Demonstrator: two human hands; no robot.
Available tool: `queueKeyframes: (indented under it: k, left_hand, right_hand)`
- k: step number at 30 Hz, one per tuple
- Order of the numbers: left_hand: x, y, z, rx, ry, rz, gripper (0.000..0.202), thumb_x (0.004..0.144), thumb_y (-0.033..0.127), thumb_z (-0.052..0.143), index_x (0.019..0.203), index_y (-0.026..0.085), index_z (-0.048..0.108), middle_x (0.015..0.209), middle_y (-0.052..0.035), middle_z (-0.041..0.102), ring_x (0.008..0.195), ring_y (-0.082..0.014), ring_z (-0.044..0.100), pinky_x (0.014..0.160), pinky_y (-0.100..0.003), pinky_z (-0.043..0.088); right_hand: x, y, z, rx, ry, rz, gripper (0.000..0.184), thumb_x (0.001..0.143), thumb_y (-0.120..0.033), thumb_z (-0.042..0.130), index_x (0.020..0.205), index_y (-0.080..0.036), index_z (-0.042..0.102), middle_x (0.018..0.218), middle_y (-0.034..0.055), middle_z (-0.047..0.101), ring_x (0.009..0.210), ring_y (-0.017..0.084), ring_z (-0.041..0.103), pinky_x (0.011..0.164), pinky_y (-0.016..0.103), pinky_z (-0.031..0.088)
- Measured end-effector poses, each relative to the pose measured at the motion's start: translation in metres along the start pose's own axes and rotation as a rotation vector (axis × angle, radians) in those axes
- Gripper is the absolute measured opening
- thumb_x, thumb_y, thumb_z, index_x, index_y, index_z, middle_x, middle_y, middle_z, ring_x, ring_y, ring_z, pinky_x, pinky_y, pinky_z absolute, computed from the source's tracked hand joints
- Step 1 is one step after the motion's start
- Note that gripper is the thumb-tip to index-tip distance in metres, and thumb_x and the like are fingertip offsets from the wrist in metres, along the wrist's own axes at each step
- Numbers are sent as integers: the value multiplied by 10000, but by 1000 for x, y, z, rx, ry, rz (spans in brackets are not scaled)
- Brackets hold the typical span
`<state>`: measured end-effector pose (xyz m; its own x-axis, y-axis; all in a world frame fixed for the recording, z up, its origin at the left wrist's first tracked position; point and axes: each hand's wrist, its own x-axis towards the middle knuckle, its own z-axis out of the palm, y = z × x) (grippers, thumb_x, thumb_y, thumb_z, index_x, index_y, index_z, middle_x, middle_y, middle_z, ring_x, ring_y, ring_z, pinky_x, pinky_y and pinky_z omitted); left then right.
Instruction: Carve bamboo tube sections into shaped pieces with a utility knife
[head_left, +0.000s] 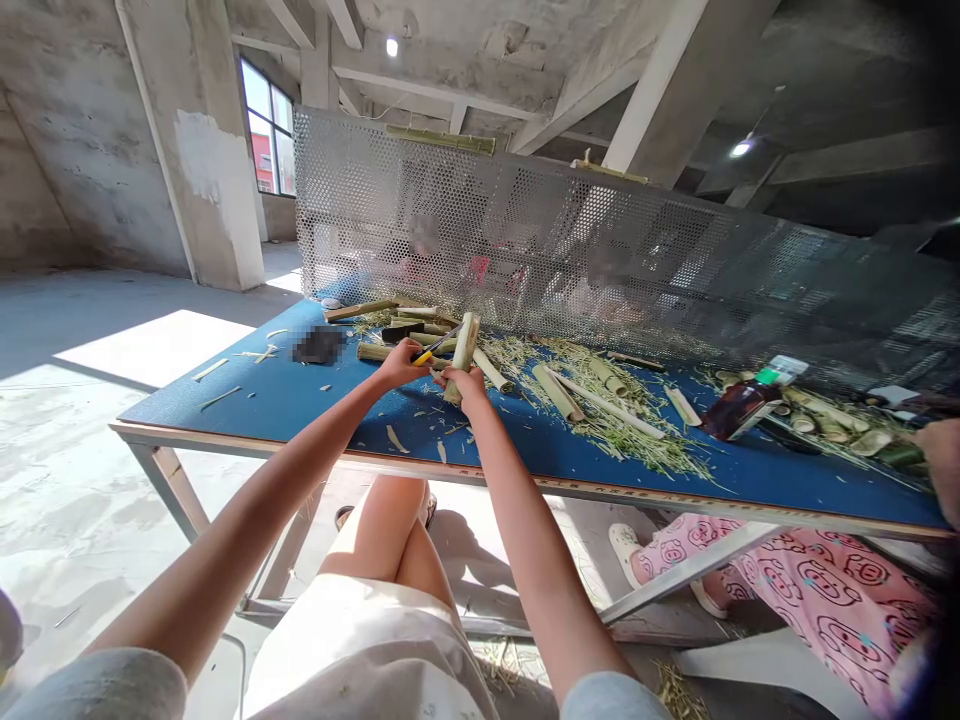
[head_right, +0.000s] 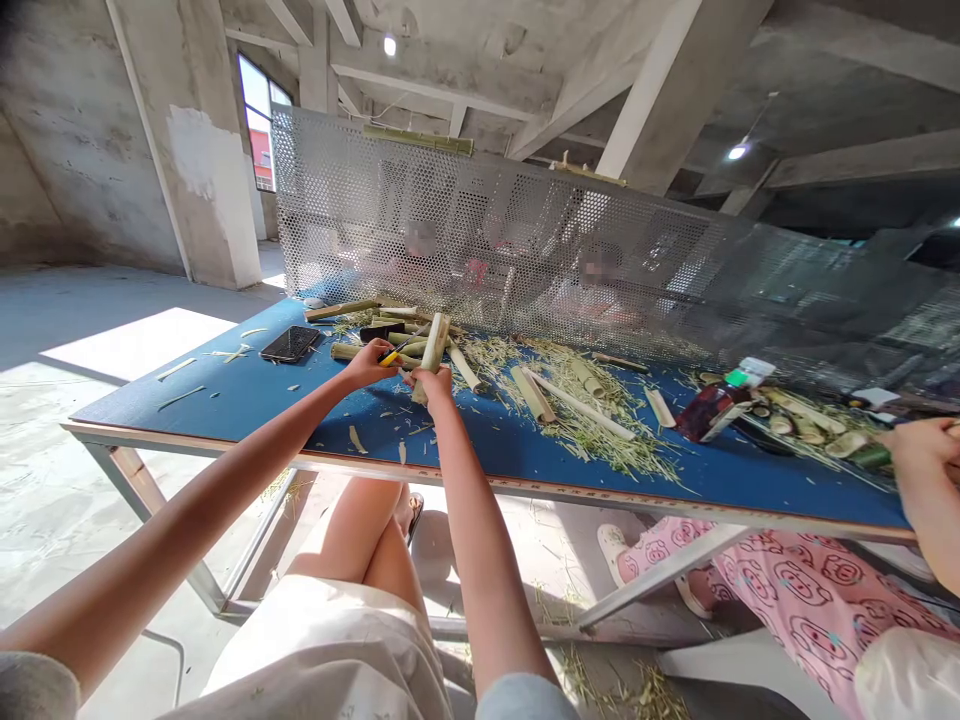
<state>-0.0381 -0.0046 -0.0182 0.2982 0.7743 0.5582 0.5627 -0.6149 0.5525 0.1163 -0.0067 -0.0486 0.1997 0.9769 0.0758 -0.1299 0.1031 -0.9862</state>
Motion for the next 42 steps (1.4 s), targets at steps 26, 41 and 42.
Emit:
queueKeyframes:
  k: [26,41,42]
  left_hand:
    - [-5,8,-17,409,-54,-16,410,810,560,465,796,181,622,654,-66,585,692,-224,585,602,-265,345]
    - [51,8,-13,434,6,-82,363,816,476,564,923,135,625,934,-94,623,931,-240,590,809,-375,463]
    - [59,11,-14,402,22,-87,339,845,425,551,1019,137,594,1021,-87,602,948,-214,580,825,-386,477]
  right_hand:
    - [1,-1,-4,-183,61,-170,223,530,-237,714,685,-209,557,546,-27,601,495,154,580,494,266,470]
    - [-5,-10,-9,-462,136,-246,137,576,-191,634,697,-218,576,531,11,573,666,237,637,548,277,455]
    - [-6,-10,-10,-472,134,-253,136,581,-188,634,703,-217,580,539,16,577,670,236,637,547,276,455]
